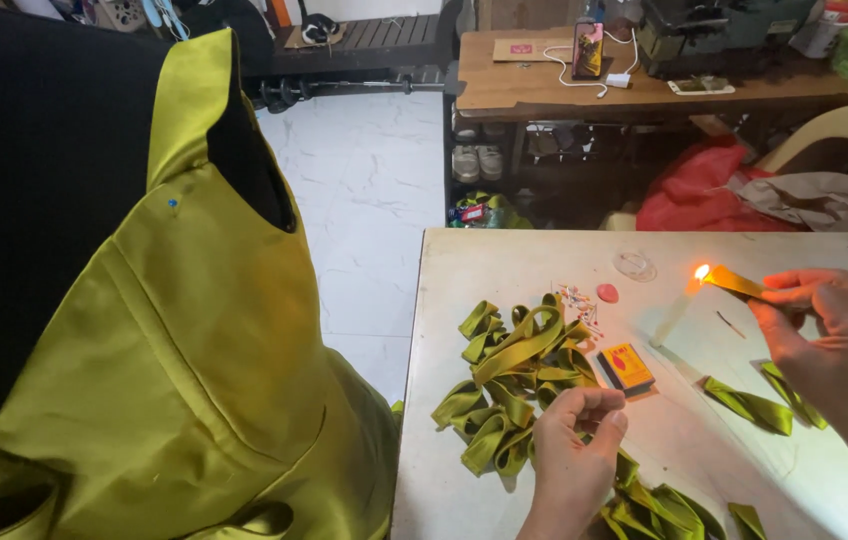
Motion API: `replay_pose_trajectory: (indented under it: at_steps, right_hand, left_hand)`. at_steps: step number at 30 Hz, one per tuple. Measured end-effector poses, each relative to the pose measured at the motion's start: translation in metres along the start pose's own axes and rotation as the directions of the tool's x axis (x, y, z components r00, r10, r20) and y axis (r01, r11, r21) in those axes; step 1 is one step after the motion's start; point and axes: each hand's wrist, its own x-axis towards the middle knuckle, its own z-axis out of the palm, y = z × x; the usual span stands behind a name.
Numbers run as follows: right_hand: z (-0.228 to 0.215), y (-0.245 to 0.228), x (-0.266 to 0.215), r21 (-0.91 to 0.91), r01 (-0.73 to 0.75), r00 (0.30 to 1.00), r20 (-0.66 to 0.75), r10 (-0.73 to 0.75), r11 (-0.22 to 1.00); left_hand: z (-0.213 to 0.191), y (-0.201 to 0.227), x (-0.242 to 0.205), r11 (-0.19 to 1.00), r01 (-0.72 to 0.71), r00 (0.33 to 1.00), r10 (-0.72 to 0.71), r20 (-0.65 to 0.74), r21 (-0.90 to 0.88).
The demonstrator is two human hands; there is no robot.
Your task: The person lights a candle using a match and then uses the flame to seal the cut edges of several green satin ribbons. The ribbons are held by hand and passed through the flame to prevent fraying.
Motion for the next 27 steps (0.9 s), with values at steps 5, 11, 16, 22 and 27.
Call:
replay_pose_trajectory:
  at_steps: [5, 11, 16, 22, 27]
  right_hand:
    - [0.002, -0.003, -0.004, 0.042, 0.145, 0.989, 0.011, -0.146, 0.988]
    - [0.002, -0.005, -0.002, -0.001, 0.017, 0.999, 0.043, -0.017, 1.000]
    - [-0.002, -0.015, 0.007, -0.096, -0.068, 0.983, 0.165, 0.083, 0.993]
    - [0.010, 0.010, -0.002, -0.037, 0.052, 0.999, 0.007, -0.052, 0.998]
    - [0.025, 0.020, -0.006, -0.061, 0.244, 0.961, -0.120, -0.250, 0.968]
  left_hand:
    - [0.000, -0.006, 0.003, 0.999, -0.034, 0.999, 0.034, -0.006, 0.001]
    - [0.002, -0.012, 0.005, 0.998, -0.068, 0.998, 0.068, -0.013, -0.001]
    - [0.001, -0.014, 0.004, 0.990, -0.136, 0.991, 0.136, -0.014, -0.017]
    - [-0.001, -0.008, 0.002, 0.996, -0.087, 0.996, 0.087, 0.000, 0.019]
    - [0.001, -0.015, 0.004, 0.994, -0.107, 0.994, 0.107, -0.006, -0.004]
